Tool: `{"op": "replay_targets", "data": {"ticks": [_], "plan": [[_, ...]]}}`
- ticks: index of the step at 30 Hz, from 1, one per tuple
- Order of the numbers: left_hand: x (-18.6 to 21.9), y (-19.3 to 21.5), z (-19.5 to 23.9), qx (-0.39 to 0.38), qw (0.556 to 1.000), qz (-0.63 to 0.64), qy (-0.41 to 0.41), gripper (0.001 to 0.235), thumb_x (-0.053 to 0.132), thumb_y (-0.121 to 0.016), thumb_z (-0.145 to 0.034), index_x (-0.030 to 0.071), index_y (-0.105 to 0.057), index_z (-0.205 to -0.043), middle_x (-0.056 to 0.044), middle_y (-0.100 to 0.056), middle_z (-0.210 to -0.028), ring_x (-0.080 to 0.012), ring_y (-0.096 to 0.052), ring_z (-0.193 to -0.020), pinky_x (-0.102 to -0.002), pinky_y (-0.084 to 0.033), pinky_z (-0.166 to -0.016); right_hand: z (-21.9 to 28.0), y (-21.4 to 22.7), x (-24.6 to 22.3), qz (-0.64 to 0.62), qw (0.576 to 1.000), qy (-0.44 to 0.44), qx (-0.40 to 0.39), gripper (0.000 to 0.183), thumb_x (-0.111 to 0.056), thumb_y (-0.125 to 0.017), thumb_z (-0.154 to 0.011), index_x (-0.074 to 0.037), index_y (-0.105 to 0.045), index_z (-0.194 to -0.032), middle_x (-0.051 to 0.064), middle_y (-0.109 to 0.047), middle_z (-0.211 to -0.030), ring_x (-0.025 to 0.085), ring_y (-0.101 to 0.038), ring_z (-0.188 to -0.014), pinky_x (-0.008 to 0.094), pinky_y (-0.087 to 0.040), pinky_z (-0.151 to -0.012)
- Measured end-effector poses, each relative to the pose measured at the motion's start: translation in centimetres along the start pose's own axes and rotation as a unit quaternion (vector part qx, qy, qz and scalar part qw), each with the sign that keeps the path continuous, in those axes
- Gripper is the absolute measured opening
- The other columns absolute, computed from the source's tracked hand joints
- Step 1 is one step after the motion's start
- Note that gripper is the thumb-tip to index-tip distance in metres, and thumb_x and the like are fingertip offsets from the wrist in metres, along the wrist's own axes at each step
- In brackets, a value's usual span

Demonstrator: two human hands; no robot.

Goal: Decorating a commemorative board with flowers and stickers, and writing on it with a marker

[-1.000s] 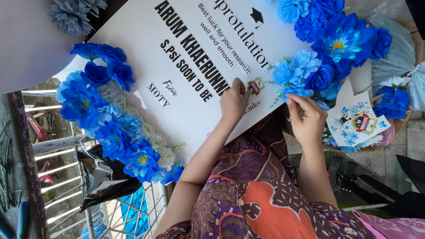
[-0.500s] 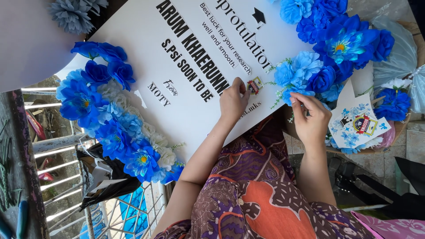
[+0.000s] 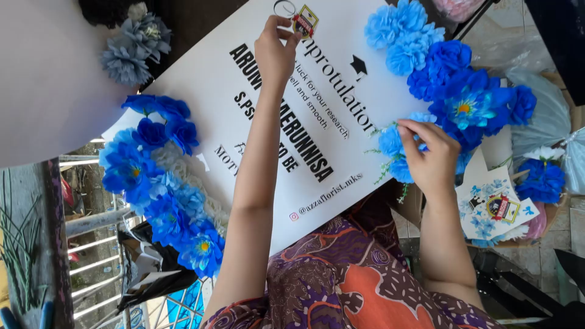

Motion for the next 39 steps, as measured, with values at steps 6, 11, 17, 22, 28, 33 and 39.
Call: {"op": "replay_targets", "data": {"ticks": [6,11,17,22,28,33,39], "plan": [[-4.8,-8.0,-4.2,-0.066,0.996,-0.034,0.05,0.021,0.014,-0.083,-0.08,0.009,-0.072,-0.097,-0.004,-0.077,-0.072,-0.0112,-0.068,-0.054,-0.026,-0.052,-0.05,-10.7,-4.3,3.5,0.021,0.995,0.044,-0.09,0.014,0.003,-0.073,-0.097,0.005,-0.077,-0.111,0.014,-0.075,-0.1,0.023,-0.065,-0.07,0.031,-0.054,-0.064],[-4.5,-11.5,-1.8,-0.172,0.977,-0.035,0.118,0.024,0.02,-0.085,-0.079,0.012,-0.073,-0.099,-0.003,-0.078,-0.075,-0.0177,-0.074,-0.069,-0.03,-0.056,-0.065,-17.7,-11.7,10.7,0.076,0.986,0.086,-0.123,0.021,0.003,-0.072,-0.091,-0.001,-0.077,-0.111,0.015,-0.073,-0.098,0.03,-0.069,-0.079,0.04,-0.059,-0.066],[-2.1,-11.4,0.0,-0.22,0.963,-0.126,0.089,0.025,0.017,-0.087,-0.078,0.013,-0.072,-0.098,-0.005,-0.077,-0.077,-0.0268,-0.076,-0.078,-0.037,-0.061,-0.072,-19.5,-18.2,15.5,0.145,0.96,0.056,-0.231,0.028,-0.003,-0.076,-0.087,-0.006,-0.076,-0.115,0.016,-0.072,-0.109,0.039,-0.073,-0.098,0.046,-0.061,-0.08],[-1.2,-10.8,0.1,-0.216,0.961,-0.166,0.037,0.026,0.015,-0.086,-0.079,0.01,-0.073,-0.1,-0.007,-0.076,-0.075,-0.0256,-0.073,-0.078,-0.037,-0.062,-0.072,-18.3,-18.9,15.2,0.167,0.946,0.076,-0.267,0.032,-0.014,-0.084,-0.083,-0.003,-0.075,-0.112,0.017,-0.071,-0.113,0.037,-0.072,-0.103,0.044,-0.061,-0.083],[-2.1,-12.8,-0.4,-0.18,0.966,-0.18,-0.051,0.043,0.028,-0.09,-0.078,0.007,-0.074,-0.111,-0.013,-0.071,-0.098,-0.0301,-0.069,-0.094,-0.038,-0.062,-0.079,-17.0,-17.9,15.7,0.163,0.945,0.062,-0.277,0.036,-0.01,-0.082,-0.086,0.001,-0.073,-0.119,0.02,-0.07,-0.116,0.038,-0.071,-0.107,0.044,-0.061,-0.087],[-2.9,-14.7,0.3,-0.205,0.95,-0.228,-0.066,0.039,0.023,-0.094,-0.069,0.008,-0.075,-0.1,-0.009,-0.073,-0.089,-0.0281,-0.07,-0.092,-0.04,-0.059,-0.083,-16.0,-16.8,15.7,0.214,0.935,0.078,-0.272,0.024,-0.011,-0.074,-0.094,-0.002,-0.076,-0.117,0.015,-0.071,-0.111,0.033,-0.073,-0.101,0.04,-0.062,-0.081],[-1.3,-14.2,2.2,-0.218,0.95,-0.212,-0.067,0.04,0.025,-0.095,-0.066,0.009,-0.075,-0.097,-0.01,-0.071,-0.095,-0.0294,-0.067,-0.096,-0.042,-0.057,-0.085,-14.1,-15.4,15.6,0.217,0.932,0.074,-0.282,0.019,-0.011,-0.073,-0.093,-0.005,-0.078,-0.11,0.014,-0.073,-0.109,0.033,-0.073,-0.102,0.039,-0.062,-0.081]]}}
Point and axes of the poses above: each hand's wrist, its own z-axis away from the middle knuckle, its own y-axis out of the back of the hand, x = y × z, the point moved 4 cm from there along -z, towards the middle knuckle
